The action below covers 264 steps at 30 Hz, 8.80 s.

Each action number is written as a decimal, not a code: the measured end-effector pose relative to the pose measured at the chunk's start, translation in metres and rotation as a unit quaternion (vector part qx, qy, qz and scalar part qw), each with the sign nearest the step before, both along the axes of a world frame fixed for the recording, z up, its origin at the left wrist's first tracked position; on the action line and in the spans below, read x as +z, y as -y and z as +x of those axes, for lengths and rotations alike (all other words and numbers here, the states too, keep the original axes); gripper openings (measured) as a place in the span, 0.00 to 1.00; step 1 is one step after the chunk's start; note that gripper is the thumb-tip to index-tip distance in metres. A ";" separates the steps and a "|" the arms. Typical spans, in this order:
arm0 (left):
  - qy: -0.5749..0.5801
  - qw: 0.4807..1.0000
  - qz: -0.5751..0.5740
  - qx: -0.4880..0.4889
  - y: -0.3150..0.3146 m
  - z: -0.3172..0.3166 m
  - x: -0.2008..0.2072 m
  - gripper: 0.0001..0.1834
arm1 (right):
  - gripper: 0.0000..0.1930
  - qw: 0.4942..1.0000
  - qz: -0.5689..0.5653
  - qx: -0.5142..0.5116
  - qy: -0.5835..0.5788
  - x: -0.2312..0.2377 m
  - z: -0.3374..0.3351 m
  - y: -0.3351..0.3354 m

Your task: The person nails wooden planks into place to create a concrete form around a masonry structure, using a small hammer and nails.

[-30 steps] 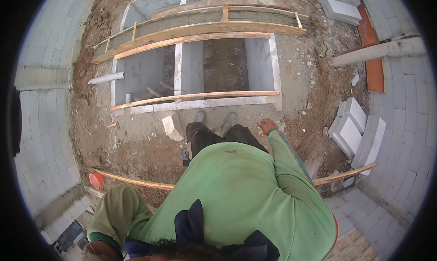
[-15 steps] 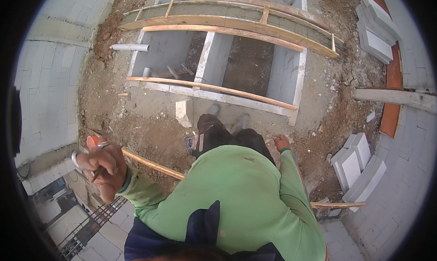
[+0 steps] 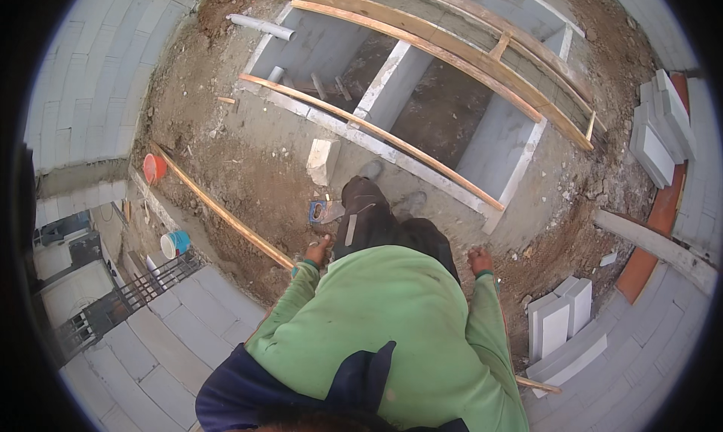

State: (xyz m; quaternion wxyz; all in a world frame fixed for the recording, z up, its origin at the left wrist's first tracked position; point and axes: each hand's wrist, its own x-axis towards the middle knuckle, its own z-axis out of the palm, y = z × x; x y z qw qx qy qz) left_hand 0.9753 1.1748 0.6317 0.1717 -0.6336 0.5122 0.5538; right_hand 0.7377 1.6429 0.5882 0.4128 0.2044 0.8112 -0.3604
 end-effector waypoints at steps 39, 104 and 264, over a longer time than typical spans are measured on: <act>-0.169 0.924 0.249 0.237 -0.005 0.017 0.076 0.04 | 0.18 0.995 -0.045 0.088 -0.034 0.021 -0.087 0.059; -0.040 0.982 0.101 0.157 -0.022 0.088 0.016 0.09 | 0.20 0.977 -0.064 0.204 0.016 -0.034 -0.045 0.126; -0.396 0.850 0.343 -0.048 0.617 -0.212 0.073 0.27 | 0.32 0.847 -0.132 0.428 -0.287 0.084 -0.055 0.870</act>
